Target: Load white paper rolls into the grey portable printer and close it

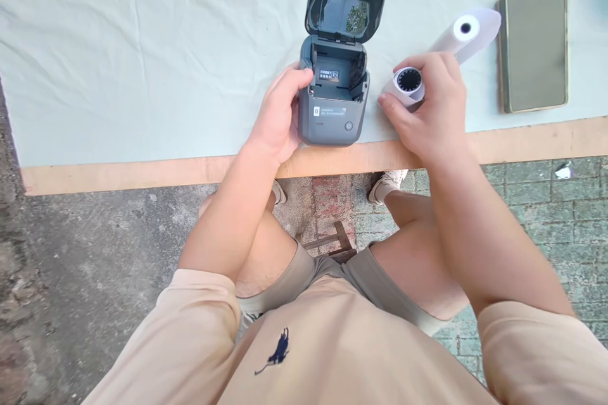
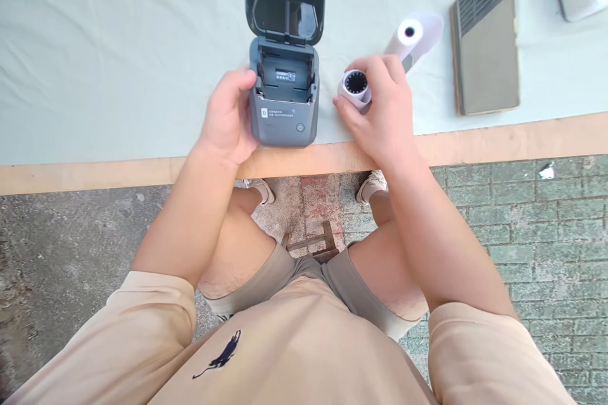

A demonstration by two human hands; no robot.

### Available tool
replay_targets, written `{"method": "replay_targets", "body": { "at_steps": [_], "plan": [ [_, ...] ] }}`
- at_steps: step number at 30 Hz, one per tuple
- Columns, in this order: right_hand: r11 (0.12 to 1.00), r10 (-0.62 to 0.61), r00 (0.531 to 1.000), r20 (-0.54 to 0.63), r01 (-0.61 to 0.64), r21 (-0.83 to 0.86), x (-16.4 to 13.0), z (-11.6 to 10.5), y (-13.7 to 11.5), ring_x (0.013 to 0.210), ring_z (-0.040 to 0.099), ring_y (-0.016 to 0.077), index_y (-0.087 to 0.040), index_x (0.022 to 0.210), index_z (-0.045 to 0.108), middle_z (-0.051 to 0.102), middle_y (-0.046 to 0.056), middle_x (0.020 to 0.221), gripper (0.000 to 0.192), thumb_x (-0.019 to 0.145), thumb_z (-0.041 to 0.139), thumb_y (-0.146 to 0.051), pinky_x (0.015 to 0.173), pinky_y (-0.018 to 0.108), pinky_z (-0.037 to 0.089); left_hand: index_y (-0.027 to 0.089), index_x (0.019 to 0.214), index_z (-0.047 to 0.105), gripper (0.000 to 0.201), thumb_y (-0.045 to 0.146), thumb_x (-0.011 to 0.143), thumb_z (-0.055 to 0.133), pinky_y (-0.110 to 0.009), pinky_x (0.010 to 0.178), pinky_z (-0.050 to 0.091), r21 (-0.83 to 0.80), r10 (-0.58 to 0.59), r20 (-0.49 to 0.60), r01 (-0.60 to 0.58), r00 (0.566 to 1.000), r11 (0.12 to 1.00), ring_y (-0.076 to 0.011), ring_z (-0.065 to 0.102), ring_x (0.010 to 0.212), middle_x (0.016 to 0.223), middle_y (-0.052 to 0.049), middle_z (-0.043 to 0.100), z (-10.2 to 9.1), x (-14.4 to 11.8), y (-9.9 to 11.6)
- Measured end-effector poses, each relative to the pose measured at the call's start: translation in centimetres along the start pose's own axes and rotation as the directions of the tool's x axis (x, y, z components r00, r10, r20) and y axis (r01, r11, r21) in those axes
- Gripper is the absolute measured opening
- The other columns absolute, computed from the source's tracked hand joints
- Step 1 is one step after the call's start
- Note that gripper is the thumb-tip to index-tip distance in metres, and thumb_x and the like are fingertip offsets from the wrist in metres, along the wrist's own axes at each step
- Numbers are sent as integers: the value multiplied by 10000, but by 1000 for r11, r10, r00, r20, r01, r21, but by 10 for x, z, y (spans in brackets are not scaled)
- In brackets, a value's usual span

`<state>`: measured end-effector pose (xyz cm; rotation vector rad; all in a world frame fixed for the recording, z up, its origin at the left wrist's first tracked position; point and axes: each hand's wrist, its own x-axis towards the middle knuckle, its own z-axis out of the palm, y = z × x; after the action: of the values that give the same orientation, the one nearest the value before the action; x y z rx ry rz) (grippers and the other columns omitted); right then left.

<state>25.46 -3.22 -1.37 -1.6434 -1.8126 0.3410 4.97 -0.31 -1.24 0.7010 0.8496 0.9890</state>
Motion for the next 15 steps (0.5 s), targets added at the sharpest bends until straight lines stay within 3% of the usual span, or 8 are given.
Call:
{"method": "replay_targets", "body": {
  "at_steps": [2, 5, 7, 10, 12, 15],
  "plan": [
    [1000, 17, 999, -43, -17, -19, 0, 0, -1, 926, 544, 234, -282, 961, 554, 577, 75, 994, 251, 731, 645, -244, 832, 406, 433, 260, 738, 561, 87, 322, 790, 531, -296, 794, 529, -20, 6, 14, -5, 1000, 1000, -202, 633, 909, 705, -9, 611, 0, 0, 0],
    [998, 39, 999, -33, -37, 51, -3, -4, -3, 825, 552, 216, -294, 1111, 490, 597, 46, 927, 469, 685, 686, -270, 715, 363, 441, 250, 755, 560, 80, 299, 806, 522, -304, 803, 533, -55, 29, 57, -26, 998, 998, -192, 624, 881, 733, -10, 614, -1, 0, 0],
    [995, 38, 998, -58, -32, 97, -5, -11, -3, 814, 550, 211, -295, 1151, 460, 590, 40, 904, 414, 770, 616, -344, 666, 342, 415, 236, 777, 558, 80, 276, 821, 504, -309, 828, 530, -63, 33, 83, -28, 996, 998, -182, 621, 889, 763, -9, 617, -1, 0, 0],
    [999, -30, 941, -337, 42, 28, -2, -23, 6, 845, 538, 211, -295, 1077, 476, 542, 56, 979, 221, 856, 485, -293, 672, 347, 378, 226, 792, 551, 90, 282, 824, 489, -300, 833, 530, -50, 29, 80, -25, 996, 998, -177, 627, 901, 792, -9, 618, -1, 0, 0],
    [996, -85, 895, -439, 60, -71, 5, -28, 16, 948, 531, 251, -297, 1044, 477, 520, 65, 1063, 276, 790, 576, -249, 739, 379, 390, 232, 797, 557, 99, 310, 813, 498, -277, 812, 531, -28, 18, 57, -17, 998, 999, -180, 634, 912, 811, -13, 626, -1, 0, 0],
    [997, 8, 957, -289, -29, -70, 17, -29, 26, 1024, 526, 295, -319, 1066, 464, 533, 49, 1078, 432, 698, 665, -218, 817, 426, 398, 238, 814, 582, 111, 324, 805, 512, -258, 805, 528, -20, 11, 46, -10, 999, 1000, -182, 640, 932, 833, -19, 640, 0, 0, 0]
  ]
}}
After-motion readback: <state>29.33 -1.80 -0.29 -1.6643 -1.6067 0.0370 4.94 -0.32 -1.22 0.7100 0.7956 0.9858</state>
